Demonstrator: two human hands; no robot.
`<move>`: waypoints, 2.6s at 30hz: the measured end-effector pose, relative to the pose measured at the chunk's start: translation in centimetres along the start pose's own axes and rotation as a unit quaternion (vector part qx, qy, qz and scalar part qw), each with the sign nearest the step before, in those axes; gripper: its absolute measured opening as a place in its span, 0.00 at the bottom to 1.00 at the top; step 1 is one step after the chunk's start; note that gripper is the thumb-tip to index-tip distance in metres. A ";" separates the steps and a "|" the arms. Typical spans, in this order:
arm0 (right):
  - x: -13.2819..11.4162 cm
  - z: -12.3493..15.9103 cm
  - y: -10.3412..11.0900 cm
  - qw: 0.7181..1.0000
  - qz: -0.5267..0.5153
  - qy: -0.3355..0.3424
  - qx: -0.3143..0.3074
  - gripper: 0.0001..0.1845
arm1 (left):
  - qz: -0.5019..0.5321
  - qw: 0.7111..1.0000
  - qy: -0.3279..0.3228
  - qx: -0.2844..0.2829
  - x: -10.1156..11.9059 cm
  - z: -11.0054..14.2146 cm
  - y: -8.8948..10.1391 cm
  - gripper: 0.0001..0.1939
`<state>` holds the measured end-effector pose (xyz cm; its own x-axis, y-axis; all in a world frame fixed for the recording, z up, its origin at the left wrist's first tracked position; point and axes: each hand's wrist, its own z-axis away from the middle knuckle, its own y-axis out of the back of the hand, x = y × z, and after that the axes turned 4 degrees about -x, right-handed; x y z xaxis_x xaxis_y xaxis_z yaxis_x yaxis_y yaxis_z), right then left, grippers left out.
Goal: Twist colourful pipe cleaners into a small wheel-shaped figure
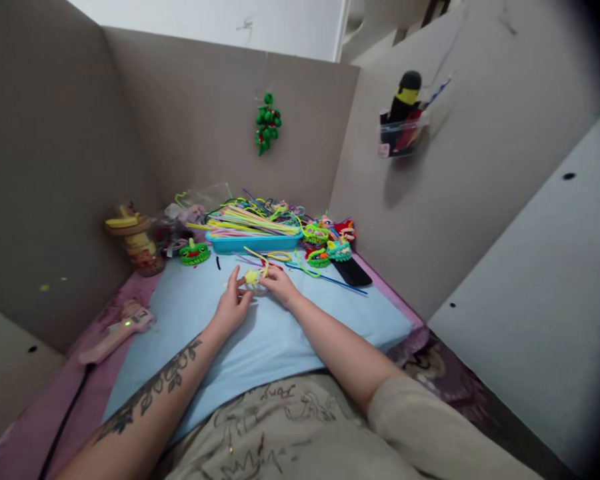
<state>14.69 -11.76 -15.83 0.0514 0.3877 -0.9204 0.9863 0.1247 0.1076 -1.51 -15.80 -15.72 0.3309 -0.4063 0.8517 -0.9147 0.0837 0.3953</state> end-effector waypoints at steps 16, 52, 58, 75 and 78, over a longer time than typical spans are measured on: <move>0.5 -6.2 0.6 0.996 0.021 0.015 0.087 0.06 | 0.283 0.953 0.070 0.076 0.7 -8.8 -2.1 0.20; 0.2 -2.5 -1.1 0.998 -0.006 0.011 0.067 0.10 | 0.211 0.975 0.075 -0.012 1.2 -3.6 1.1 0.23; 0.2 -2.3 -3.8 0.987 -0.051 -0.025 0.151 0.10 | 0.205 0.977 0.059 0.022 1.2 -3.1 2.1 0.25; -0.4 -1.6 -1.9 0.999 -0.053 0.010 0.003 0.09 | 0.216 0.976 -0.001 -0.019 0.7 -3.0 1.7 0.22; -0.6 -1.6 -1.7 0.999 -0.016 0.029 0.011 0.10 | 0.215 0.977 0.001 -0.008 0.5 -3.1 1.7 0.22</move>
<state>12.77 -10.78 -14.82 0.0111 0.4360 -0.8999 0.9907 0.1174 0.0691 -2.18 -13.02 -13.51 -0.0822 -0.3283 0.9410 -0.9657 0.2597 0.0062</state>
